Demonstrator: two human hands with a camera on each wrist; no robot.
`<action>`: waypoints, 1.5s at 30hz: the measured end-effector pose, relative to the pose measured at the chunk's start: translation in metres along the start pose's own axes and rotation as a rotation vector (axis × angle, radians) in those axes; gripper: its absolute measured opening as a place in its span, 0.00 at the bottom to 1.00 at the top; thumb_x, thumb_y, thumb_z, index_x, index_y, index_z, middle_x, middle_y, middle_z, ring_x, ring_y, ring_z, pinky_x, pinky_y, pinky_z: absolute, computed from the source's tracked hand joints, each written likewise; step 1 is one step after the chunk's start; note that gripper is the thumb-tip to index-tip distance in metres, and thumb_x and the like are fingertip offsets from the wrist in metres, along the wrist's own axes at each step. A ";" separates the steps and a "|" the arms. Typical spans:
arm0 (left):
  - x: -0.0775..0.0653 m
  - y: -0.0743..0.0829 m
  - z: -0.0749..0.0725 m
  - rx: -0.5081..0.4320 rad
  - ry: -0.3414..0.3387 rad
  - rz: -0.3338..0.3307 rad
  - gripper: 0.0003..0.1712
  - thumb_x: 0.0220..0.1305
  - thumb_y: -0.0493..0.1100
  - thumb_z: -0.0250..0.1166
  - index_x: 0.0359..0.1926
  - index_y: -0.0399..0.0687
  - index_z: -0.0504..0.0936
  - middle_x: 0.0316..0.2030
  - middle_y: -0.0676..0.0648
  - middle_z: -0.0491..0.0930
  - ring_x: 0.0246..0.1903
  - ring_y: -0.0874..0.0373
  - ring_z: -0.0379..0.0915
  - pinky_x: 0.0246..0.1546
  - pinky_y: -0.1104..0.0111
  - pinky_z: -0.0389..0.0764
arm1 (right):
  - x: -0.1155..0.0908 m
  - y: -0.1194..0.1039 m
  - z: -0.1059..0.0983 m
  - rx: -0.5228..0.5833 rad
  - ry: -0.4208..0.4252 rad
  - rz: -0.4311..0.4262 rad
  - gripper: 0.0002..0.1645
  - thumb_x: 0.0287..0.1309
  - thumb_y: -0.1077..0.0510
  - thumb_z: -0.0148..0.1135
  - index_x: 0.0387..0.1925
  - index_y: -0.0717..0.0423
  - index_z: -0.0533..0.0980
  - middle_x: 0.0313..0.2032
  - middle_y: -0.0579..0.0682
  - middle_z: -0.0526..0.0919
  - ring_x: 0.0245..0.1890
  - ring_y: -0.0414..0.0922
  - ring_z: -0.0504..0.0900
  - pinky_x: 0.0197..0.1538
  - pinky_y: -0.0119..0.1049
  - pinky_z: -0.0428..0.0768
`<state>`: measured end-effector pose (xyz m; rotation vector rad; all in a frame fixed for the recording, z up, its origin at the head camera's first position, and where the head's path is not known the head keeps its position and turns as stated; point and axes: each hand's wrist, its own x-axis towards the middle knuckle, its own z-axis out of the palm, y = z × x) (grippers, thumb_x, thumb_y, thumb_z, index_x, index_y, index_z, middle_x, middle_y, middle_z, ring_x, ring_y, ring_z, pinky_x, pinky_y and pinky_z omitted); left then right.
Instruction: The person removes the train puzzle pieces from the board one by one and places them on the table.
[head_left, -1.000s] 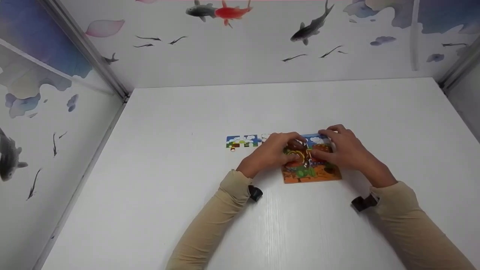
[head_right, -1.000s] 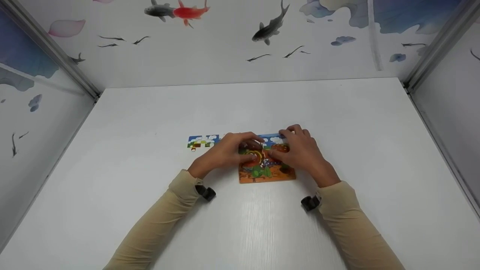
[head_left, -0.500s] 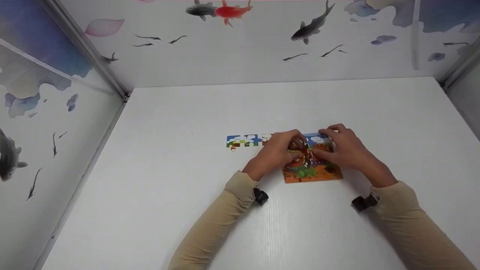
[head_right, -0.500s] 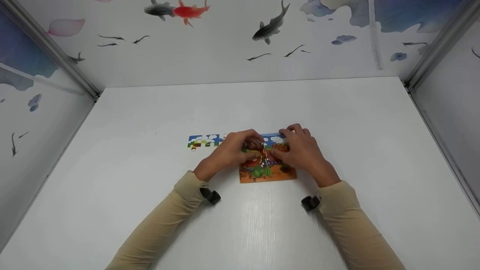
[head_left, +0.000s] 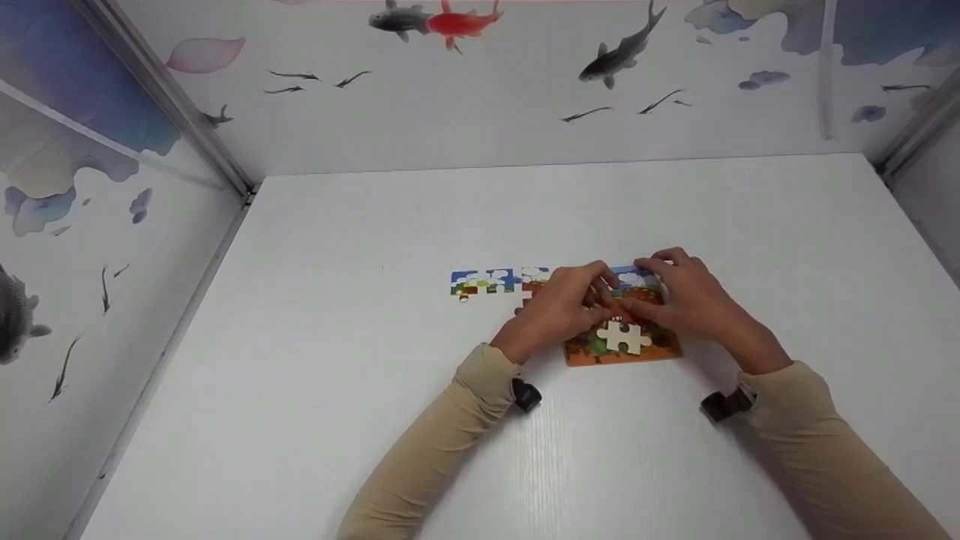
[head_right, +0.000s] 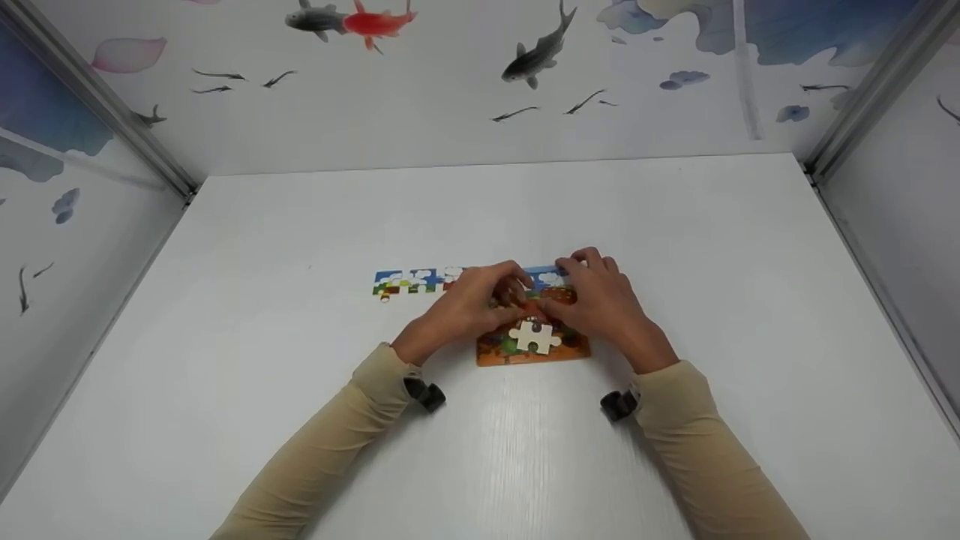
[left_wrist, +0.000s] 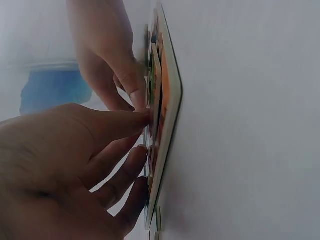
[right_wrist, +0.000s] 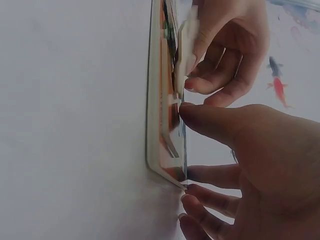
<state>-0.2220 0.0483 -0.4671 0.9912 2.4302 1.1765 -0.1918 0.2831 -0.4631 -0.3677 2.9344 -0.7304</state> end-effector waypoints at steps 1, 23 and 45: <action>0.000 0.000 0.000 0.000 0.002 -0.005 0.20 0.73 0.35 0.71 0.62 0.43 0.82 0.47 0.47 0.90 0.43 0.65 0.83 0.45 0.78 0.81 | 0.000 0.000 0.000 0.003 -0.003 0.003 0.44 0.71 0.42 0.71 0.75 0.66 0.70 0.71 0.73 0.67 0.70 0.72 0.67 0.70 0.73 0.71; -0.007 0.007 -0.015 0.199 -0.277 0.155 0.26 0.62 0.50 0.82 0.59 0.50 0.89 0.53 0.55 0.88 0.48 0.60 0.78 0.51 0.77 0.78 | 0.000 0.007 -0.003 0.054 -0.004 -0.065 0.41 0.73 0.44 0.70 0.75 0.64 0.72 0.69 0.71 0.69 0.68 0.69 0.72 0.70 0.71 0.73; -0.006 0.009 -0.015 0.316 -0.184 0.129 0.16 0.84 0.45 0.60 0.63 0.49 0.87 0.54 0.51 0.89 0.48 0.62 0.80 0.57 0.71 0.81 | 0.001 0.011 -0.003 0.067 0.012 -0.065 0.38 0.73 0.46 0.70 0.74 0.63 0.73 0.68 0.71 0.70 0.62 0.67 0.77 0.65 0.69 0.78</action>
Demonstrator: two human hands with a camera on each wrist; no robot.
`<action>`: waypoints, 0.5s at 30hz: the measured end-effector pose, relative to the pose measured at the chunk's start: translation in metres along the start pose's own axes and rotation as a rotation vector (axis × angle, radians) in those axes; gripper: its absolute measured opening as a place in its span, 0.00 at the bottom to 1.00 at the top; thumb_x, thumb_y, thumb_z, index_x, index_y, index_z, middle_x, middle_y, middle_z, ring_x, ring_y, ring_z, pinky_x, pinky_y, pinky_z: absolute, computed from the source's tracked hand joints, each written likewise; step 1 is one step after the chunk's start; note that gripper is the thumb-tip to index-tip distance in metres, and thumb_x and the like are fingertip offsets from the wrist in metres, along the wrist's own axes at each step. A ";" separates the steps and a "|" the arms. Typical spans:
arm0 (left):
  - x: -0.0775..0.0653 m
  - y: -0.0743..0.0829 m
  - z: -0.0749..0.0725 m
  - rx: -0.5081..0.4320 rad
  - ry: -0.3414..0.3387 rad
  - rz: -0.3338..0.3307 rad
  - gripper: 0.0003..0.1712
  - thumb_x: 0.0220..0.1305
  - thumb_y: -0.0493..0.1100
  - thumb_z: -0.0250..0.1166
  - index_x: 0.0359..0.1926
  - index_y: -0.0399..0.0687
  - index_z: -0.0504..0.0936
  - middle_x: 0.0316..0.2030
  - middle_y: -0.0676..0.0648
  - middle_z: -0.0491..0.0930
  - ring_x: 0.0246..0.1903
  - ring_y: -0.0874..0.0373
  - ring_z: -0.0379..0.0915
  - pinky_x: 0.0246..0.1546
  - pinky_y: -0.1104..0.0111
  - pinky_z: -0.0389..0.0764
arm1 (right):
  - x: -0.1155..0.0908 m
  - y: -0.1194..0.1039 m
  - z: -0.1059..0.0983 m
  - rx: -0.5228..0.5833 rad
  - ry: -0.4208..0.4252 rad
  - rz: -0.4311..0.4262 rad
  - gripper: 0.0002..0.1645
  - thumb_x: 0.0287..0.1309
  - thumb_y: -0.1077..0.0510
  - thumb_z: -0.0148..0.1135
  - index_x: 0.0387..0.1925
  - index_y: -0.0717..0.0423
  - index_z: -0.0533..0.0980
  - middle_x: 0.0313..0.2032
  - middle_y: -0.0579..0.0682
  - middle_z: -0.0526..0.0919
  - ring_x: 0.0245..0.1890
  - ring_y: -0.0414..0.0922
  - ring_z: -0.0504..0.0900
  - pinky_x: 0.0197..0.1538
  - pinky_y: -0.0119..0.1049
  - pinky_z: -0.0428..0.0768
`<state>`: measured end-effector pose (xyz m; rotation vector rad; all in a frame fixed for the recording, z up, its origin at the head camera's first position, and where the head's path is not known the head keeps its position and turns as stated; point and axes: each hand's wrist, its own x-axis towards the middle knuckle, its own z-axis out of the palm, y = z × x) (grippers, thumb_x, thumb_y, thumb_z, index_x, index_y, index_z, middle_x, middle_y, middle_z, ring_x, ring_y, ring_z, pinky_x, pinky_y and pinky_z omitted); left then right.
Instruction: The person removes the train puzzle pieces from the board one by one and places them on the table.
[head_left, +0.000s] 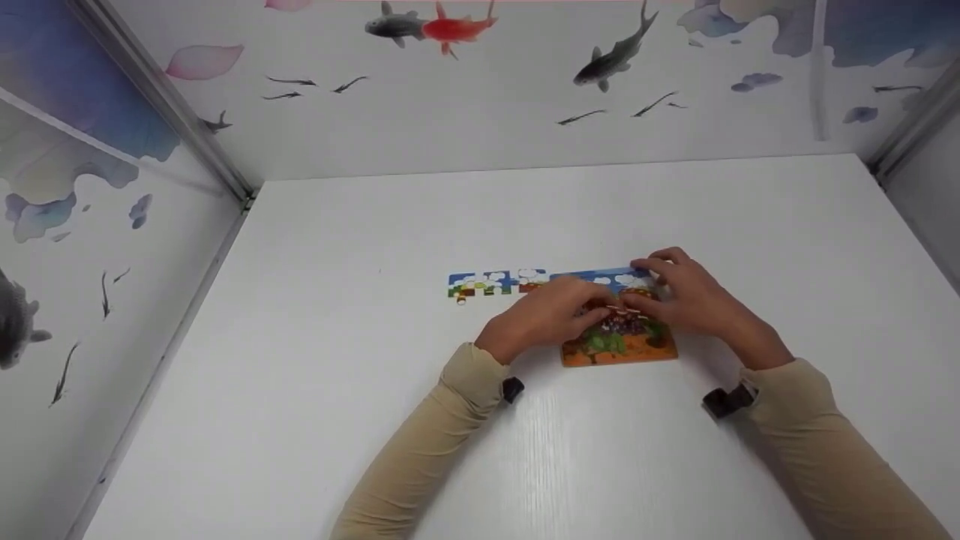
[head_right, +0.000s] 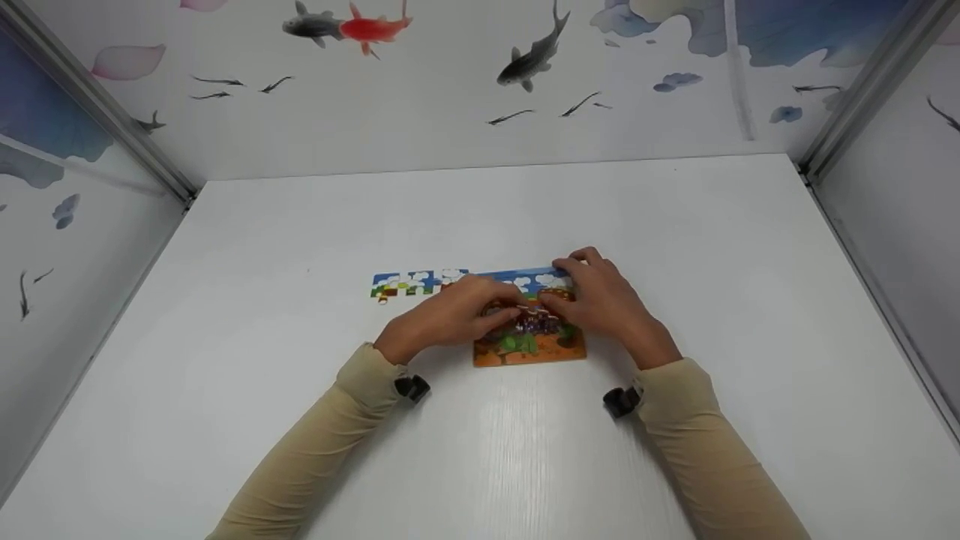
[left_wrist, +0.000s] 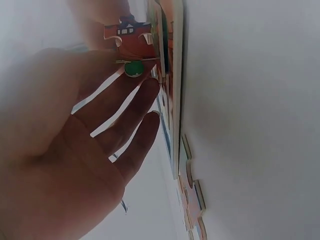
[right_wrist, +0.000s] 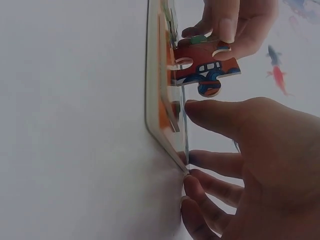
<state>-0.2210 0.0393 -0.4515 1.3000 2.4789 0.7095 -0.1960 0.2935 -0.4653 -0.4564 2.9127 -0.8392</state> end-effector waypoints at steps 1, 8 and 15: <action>0.000 0.000 0.001 0.017 0.004 -0.006 0.15 0.83 0.44 0.61 0.62 0.49 0.87 0.54 0.51 0.89 0.47 0.62 0.80 0.56 0.71 0.81 | 0.000 -0.001 0.000 0.000 -0.003 0.008 0.38 0.73 0.46 0.70 0.74 0.63 0.73 0.69 0.71 0.70 0.63 0.67 0.77 0.65 0.69 0.77; 0.001 -0.002 0.002 0.064 0.044 -0.017 0.15 0.80 0.43 0.66 0.62 0.49 0.87 0.53 0.51 0.89 0.48 0.63 0.81 0.56 0.70 0.82 | 0.003 -0.001 -0.001 0.009 -0.038 0.070 0.39 0.74 0.44 0.69 0.76 0.59 0.72 0.71 0.70 0.67 0.64 0.66 0.76 0.68 0.69 0.77; -0.003 -0.003 -0.009 -0.095 0.125 -0.020 0.14 0.79 0.41 0.67 0.61 0.49 0.87 0.55 0.51 0.90 0.55 0.62 0.84 0.64 0.68 0.82 | 0.002 0.002 0.000 0.035 -0.036 0.076 0.36 0.76 0.48 0.67 0.76 0.60 0.72 0.70 0.69 0.67 0.62 0.65 0.78 0.63 0.65 0.80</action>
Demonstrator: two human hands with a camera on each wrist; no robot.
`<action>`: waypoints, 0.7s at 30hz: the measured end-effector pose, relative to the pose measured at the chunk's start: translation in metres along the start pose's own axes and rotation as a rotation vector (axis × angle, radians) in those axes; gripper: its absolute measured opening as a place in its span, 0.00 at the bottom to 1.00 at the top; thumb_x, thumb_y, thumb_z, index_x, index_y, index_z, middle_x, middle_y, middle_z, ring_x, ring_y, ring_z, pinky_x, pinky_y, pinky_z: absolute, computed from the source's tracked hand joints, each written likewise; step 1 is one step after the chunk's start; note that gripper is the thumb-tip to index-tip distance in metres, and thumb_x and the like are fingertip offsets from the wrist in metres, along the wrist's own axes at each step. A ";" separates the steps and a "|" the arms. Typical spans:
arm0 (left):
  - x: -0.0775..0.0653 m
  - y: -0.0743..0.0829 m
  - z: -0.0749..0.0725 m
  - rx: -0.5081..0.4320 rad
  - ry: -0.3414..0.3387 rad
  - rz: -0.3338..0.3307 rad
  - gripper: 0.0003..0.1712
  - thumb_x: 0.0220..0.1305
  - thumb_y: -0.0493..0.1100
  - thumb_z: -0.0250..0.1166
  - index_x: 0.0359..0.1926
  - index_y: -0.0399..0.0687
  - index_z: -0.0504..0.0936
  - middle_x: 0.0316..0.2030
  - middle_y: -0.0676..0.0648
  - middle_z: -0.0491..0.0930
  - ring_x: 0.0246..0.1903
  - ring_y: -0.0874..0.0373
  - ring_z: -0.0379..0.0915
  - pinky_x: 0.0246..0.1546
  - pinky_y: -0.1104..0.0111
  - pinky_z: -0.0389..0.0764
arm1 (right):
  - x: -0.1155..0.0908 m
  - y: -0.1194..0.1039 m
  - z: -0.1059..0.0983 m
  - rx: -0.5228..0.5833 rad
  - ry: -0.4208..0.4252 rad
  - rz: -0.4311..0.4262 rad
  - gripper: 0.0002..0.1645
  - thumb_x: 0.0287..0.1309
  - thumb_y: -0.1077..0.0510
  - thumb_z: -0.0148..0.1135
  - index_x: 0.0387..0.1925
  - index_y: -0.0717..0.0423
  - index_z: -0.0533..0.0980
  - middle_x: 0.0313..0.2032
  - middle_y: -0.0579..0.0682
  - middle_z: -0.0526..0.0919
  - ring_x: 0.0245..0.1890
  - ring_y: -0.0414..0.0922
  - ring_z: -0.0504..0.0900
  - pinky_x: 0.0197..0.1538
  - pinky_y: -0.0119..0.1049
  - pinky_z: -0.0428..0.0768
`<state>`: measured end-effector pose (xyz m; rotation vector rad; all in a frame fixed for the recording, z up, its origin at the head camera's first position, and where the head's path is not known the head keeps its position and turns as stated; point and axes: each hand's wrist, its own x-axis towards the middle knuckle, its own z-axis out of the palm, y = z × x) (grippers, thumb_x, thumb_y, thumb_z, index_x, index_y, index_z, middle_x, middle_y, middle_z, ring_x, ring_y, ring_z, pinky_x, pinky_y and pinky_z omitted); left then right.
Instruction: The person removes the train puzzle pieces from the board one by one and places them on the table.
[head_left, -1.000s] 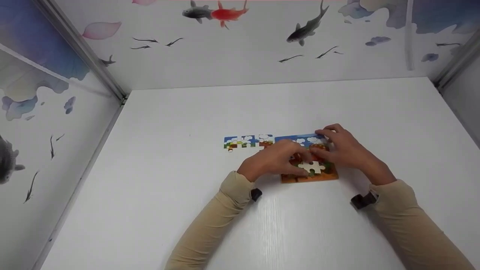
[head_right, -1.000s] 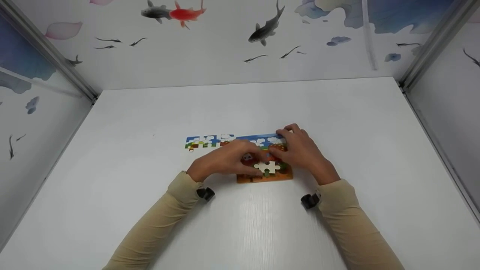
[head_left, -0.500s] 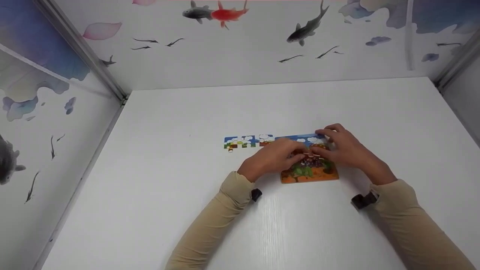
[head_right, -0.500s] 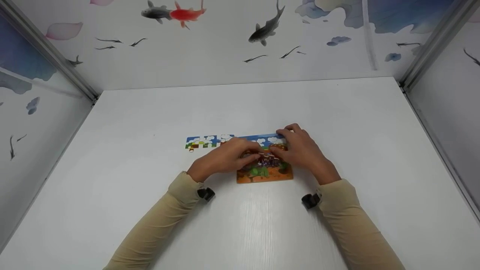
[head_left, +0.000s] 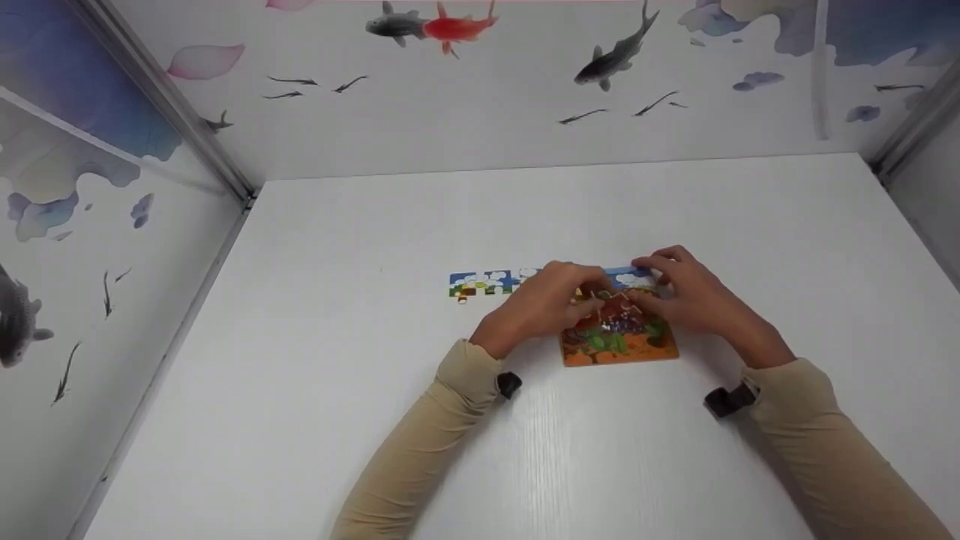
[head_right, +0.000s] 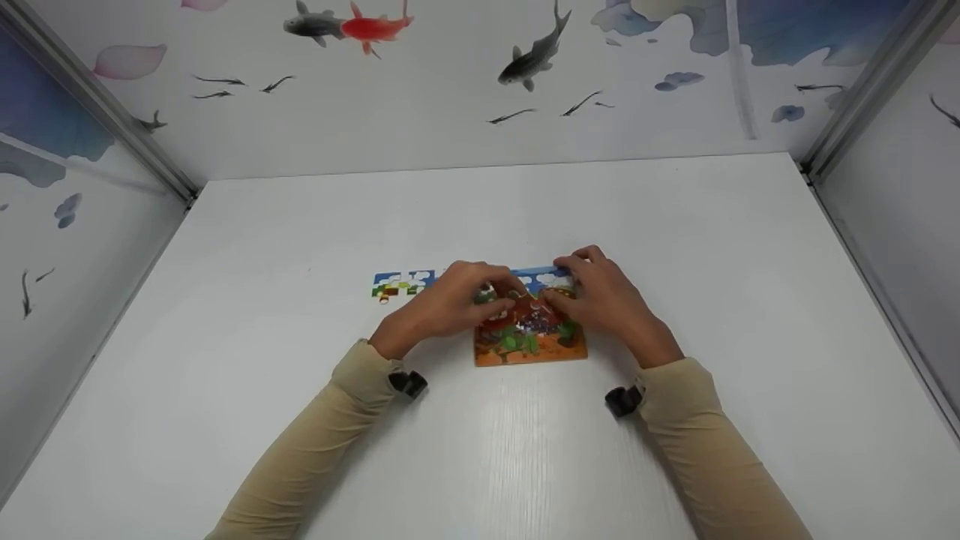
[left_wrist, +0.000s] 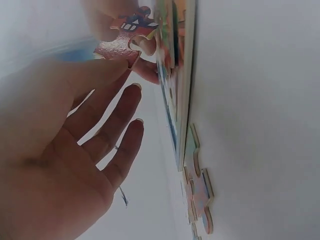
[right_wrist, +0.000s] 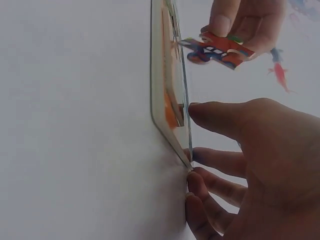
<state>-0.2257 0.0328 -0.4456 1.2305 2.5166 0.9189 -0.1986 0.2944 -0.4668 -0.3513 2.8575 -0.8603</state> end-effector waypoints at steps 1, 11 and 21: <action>-0.001 0.000 -0.002 -0.021 0.012 0.007 0.14 0.78 0.40 0.67 0.60 0.49 0.87 0.55 0.51 0.90 0.55 0.62 0.84 0.64 0.67 0.83 | 0.000 0.000 0.000 0.003 0.001 0.000 0.35 0.76 0.49 0.67 0.76 0.59 0.72 0.70 0.69 0.67 0.62 0.65 0.78 0.63 0.65 0.81; -0.015 -0.010 -0.014 -0.177 0.090 0.063 0.15 0.81 0.41 0.63 0.62 0.51 0.86 0.56 0.50 0.88 0.51 0.62 0.81 0.59 0.59 0.85 | 0.001 0.000 0.000 0.020 -0.026 0.042 0.38 0.76 0.44 0.66 0.77 0.58 0.71 0.73 0.69 0.65 0.64 0.65 0.76 0.66 0.67 0.79; -0.030 -0.023 -0.023 -0.175 0.129 0.036 0.16 0.81 0.45 0.64 0.64 0.57 0.86 0.53 0.51 0.89 0.47 0.62 0.82 0.51 0.69 0.84 | 0.001 0.003 -0.001 0.032 -0.025 0.017 0.38 0.76 0.42 0.67 0.76 0.57 0.72 0.72 0.66 0.66 0.62 0.63 0.76 0.63 0.63 0.80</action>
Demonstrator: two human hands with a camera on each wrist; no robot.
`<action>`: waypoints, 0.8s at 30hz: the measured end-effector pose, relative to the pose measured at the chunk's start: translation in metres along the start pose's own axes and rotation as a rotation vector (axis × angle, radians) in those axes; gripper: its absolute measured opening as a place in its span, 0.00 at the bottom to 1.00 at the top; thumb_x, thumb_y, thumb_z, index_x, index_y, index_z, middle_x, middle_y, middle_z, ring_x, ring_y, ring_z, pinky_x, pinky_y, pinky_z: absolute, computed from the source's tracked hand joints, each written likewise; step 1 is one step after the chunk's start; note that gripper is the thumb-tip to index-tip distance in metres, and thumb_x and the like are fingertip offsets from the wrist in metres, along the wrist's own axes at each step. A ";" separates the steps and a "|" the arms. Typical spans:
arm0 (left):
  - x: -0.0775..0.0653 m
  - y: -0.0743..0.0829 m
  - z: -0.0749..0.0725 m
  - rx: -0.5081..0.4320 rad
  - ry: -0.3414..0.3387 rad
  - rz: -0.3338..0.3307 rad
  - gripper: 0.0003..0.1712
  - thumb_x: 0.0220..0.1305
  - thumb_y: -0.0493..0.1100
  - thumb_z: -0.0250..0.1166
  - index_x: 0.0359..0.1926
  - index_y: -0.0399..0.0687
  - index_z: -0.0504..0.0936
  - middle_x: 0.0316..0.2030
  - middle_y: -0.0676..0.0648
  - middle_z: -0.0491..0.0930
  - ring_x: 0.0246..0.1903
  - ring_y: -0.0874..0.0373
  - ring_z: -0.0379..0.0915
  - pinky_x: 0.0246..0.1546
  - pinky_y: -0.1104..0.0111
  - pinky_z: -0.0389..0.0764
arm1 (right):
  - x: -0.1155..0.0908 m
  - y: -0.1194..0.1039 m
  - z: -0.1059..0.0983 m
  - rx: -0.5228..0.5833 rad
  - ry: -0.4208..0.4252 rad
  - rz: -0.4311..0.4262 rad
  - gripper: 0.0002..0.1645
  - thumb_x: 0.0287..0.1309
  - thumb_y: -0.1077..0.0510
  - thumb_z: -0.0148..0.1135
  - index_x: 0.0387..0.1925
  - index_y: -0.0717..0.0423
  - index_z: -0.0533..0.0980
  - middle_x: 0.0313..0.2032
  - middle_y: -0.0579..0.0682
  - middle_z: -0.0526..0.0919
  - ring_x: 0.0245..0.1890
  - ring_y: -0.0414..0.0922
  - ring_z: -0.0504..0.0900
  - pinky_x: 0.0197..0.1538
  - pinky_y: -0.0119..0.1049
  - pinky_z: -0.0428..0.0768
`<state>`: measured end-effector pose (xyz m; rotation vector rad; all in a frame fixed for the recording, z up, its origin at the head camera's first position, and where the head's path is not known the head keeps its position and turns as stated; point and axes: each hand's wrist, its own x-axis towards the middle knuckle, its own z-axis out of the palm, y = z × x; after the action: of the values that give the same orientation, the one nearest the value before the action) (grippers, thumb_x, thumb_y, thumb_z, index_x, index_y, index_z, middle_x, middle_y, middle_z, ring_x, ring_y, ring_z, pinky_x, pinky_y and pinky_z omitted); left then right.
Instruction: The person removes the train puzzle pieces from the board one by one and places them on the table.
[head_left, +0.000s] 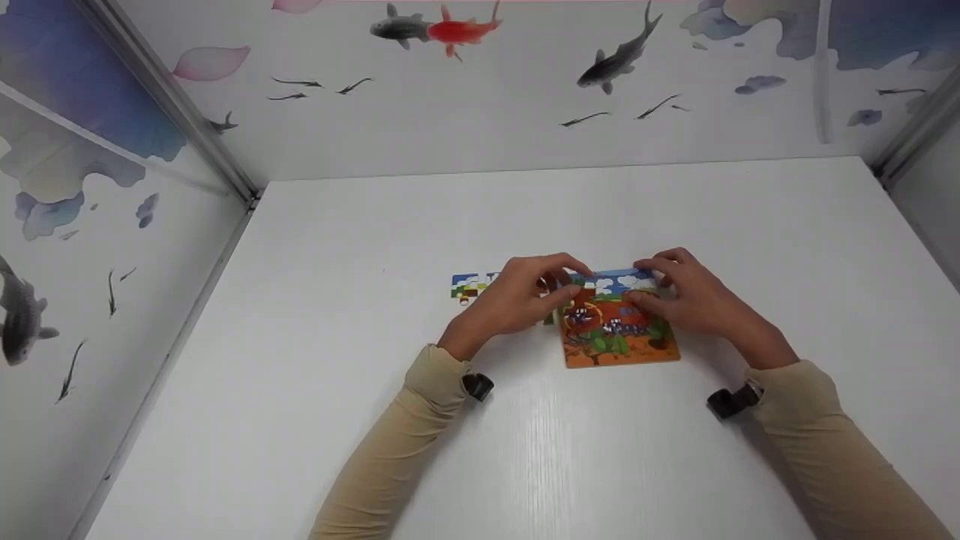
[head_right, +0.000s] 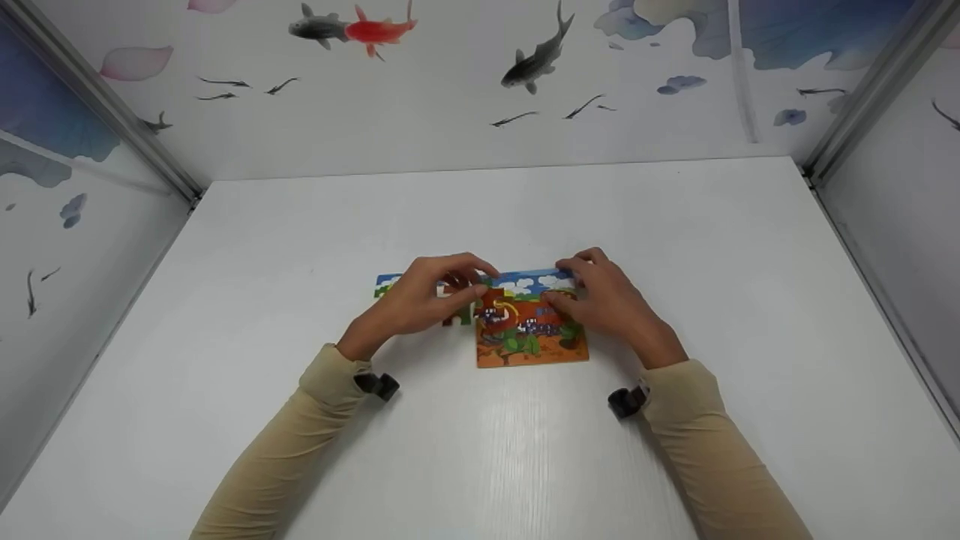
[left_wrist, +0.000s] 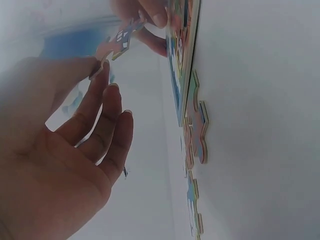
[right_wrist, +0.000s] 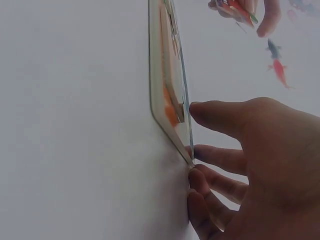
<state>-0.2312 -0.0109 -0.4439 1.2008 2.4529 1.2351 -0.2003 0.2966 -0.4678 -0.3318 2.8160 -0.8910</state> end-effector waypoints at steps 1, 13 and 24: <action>-0.001 0.000 -0.001 -0.001 0.004 -0.007 0.15 0.81 0.45 0.64 0.63 0.57 0.86 0.53 0.51 0.89 0.46 0.62 0.82 0.50 0.69 0.83 | 0.000 0.001 -0.001 0.006 -0.006 0.000 0.38 0.76 0.43 0.67 0.77 0.56 0.72 0.72 0.66 0.66 0.63 0.62 0.76 0.64 0.62 0.80; -0.010 -0.001 -0.013 -0.005 0.037 -0.074 0.14 0.80 0.47 0.65 0.60 0.55 0.88 0.50 0.52 0.90 0.45 0.61 0.83 0.50 0.69 0.85 | -0.002 0.019 -0.010 0.065 -0.061 -0.018 0.34 0.77 0.54 0.66 0.79 0.48 0.71 0.75 0.59 0.68 0.62 0.56 0.76 0.60 0.46 0.79; -0.026 -0.007 -0.022 -0.012 0.045 -0.101 0.14 0.79 0.47 0.66 0.60 0.54 0.88 0.48 0.50 0.89 0.45 0.59 0.83 0.52 0.62 0.86 | -0.004 0.018 -0.011 0.100 -0.082 0.005 0.33 0.77 0.53 0.66 0.79 0.44 0.72 0.73 0.56 0.71 0.62 0.56 0.74 0.59 0.44 0.77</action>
<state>-0.2275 -0.0455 -0.4401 1.0441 2.5002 1.2598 -0.2021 0.3184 -0.4692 -0.3388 2.6859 -0.9897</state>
